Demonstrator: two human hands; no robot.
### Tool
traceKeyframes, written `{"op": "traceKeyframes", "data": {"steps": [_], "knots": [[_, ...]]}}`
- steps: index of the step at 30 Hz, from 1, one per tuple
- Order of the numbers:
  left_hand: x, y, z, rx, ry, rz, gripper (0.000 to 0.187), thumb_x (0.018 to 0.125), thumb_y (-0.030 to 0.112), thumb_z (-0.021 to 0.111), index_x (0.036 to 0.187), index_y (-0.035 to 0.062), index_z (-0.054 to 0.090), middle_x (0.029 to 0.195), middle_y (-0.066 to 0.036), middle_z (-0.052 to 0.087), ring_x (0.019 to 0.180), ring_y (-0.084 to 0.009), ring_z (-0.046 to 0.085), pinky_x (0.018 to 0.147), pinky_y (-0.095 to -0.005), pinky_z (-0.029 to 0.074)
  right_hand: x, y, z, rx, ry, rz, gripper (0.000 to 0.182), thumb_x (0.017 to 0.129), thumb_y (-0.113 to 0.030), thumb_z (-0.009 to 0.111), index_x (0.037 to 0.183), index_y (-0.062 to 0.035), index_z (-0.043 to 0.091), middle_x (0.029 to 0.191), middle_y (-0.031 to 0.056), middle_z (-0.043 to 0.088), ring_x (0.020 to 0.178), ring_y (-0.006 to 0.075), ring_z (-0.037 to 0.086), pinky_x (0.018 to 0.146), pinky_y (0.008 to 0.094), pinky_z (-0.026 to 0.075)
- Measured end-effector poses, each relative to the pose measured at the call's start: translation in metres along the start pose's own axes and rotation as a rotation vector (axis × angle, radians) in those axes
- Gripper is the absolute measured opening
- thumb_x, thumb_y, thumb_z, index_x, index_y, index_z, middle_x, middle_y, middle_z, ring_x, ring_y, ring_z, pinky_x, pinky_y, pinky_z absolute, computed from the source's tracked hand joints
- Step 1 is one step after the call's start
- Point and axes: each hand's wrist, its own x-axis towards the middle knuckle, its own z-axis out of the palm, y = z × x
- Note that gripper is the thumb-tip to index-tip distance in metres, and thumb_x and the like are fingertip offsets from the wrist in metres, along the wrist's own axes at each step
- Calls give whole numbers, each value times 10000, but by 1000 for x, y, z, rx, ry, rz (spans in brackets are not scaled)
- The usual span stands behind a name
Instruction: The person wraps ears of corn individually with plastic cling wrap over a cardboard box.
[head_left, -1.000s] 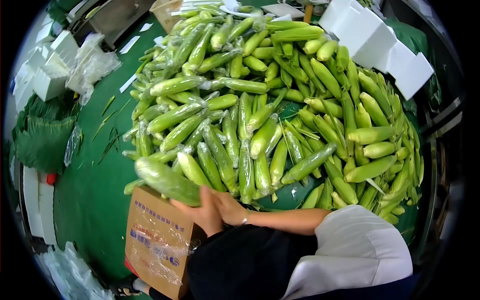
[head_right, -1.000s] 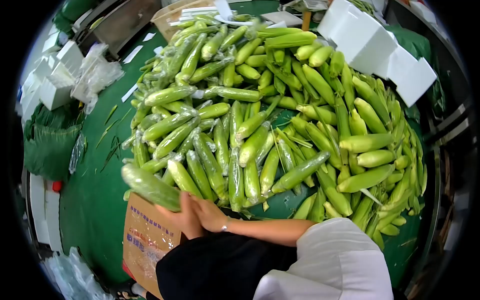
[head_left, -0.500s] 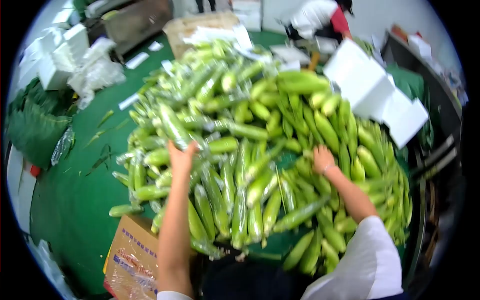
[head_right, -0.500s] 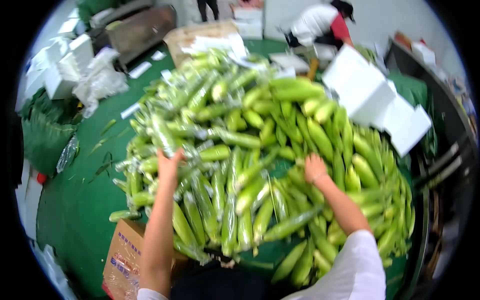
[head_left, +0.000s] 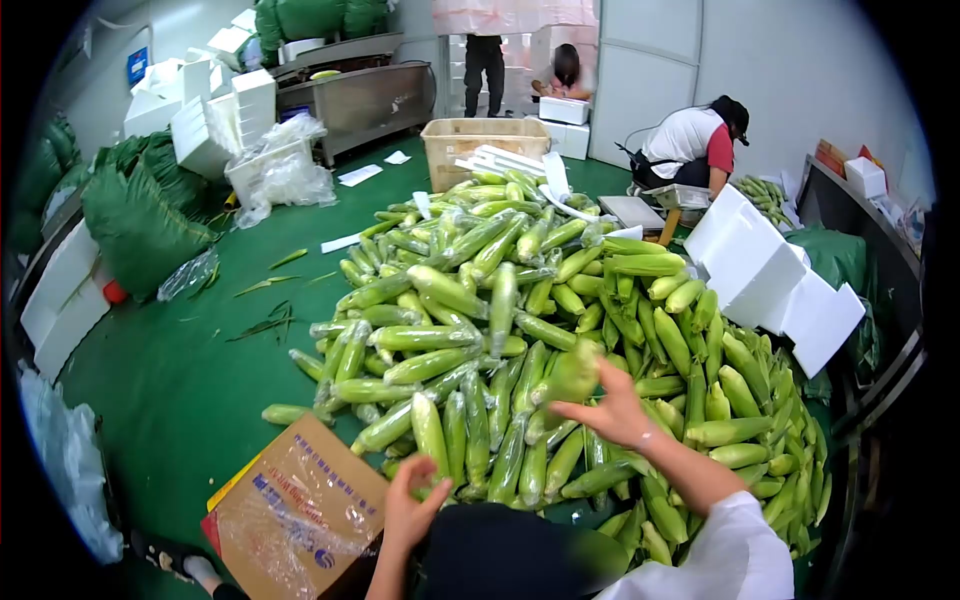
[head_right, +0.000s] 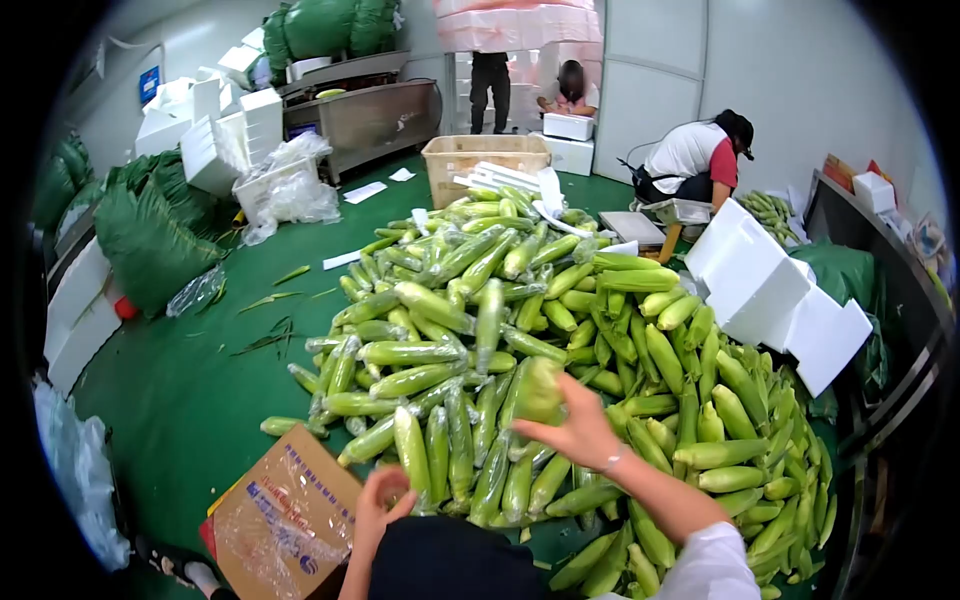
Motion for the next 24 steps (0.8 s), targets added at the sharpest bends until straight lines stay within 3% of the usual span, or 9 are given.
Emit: {"op": "traceKeyframes", "data": {"steps": [1, 3, 5, 9, 11, 13, 15, 18, 24], "knots": [[5, 37, 2, 130, 11, 126, 637, 758, 172, 801, 1278, 9, 471, 1211, -160, 559, 1095, -259, 569, 925, -381, 465, 11, -32, 17, 181, -68, -46, 617, 727, -329, 833, 1184, -18, 561, 1094, 120, 645, 1009, 248, 634, 903, 365, 498], [9, 85, -2, 159, 37, 285, 793, 701, 183, 835, 1344, 23, 400, 1287, -170, 481, 1162, -282, 517, 968, -403, 432, 28, -93, 58, 551, -253, -46, 605, 767, -297, 806, 1224, -8, 534, 1119, 104, 632, 1045, 203, 615, 932, 352, 487], [-8, 105, -17, 131, 176, 173, 710, 701, 137, 820, 1287, 4, 443, 1196, -150, 537, 1078, -260, 566, 906, -383, 472, 37, -145, 103, 654, -305, -176, 629, 779, -308, 787, 1249, 10, 516, 1090, 104, 629, 1013, 193, 610, 922, 345, 482], [-70, 76, -83, -88, 470, 124, 510, 720, 62, 767, 1149, -9, 501, 959, -97, 606, 832, -197, 617, 731, -308, 510, 24, -213, 152, 764, -780, -397, 818, 801, -366, 752, 1409, 11, 356, 1211, 124, 547, 1077, 184, 534, 923, 336, 454], [-107, 57, -111, -77, 496, 144, 422, 735, 30, 738, 1090, -10, 515, 869, -85, 616, 718, -179, 625, 643, -285, 518, 11, -198, 175, 695, -776, -517, 808, 854, -336, 709, 1452, 2, 284, 1283, 137, 501, 1140, 191, 508, 963, 321, 436], [-139, 46, -124, -315, 595, -42, 317, 758, -12, 695, 1017, 4, 513, 765, -90, 602, 570, -170, 592, 515, -283, 497, 9, -168, 172, 762, -1099, -94, 720, 927, -314, 631, 1464, 11, 277, 1341, 166, 491, 1208, 230, 495, 1026, 343, 400], [-164, 19, -119, -350, 652, -183, 262, 765, -44, 666, 966, 10, 506, 690, -85, 582, 471, -167, 553, 427, -286, 464, -6, -101, 180, 892, -1296, 210, 577, 960, -295, 582, 1411, 14, 395, 1346, 160, 514, 1241, 214, 479, 1043, 338, 388], [-183, -13, -97, -401, 471, -243, 199, 787, 38, 684, 898, -10, 527, 632, -89, 567, 459, -187, 552, 423, -298, 460, -65, -70, 150, 1159, -1270, 338, 464, 967, -269, 566, 1336, 7, 507, 1316, 121, 562, 1204, 173, 506, 1029, 327, 397], [-180, -7, -68, -523, 206, -353, 226, 779, -22, 698, 942, -26, 541, 674, -96, 589, 482, -190, 563, 446, -293, 469, -105, -87, 100, 1006, -765, 557, 449, 977, -229, 542, 1361, -4, 485, 1324, 90, 559, 1189, 157, 509, 1037, 317, 390]]}}
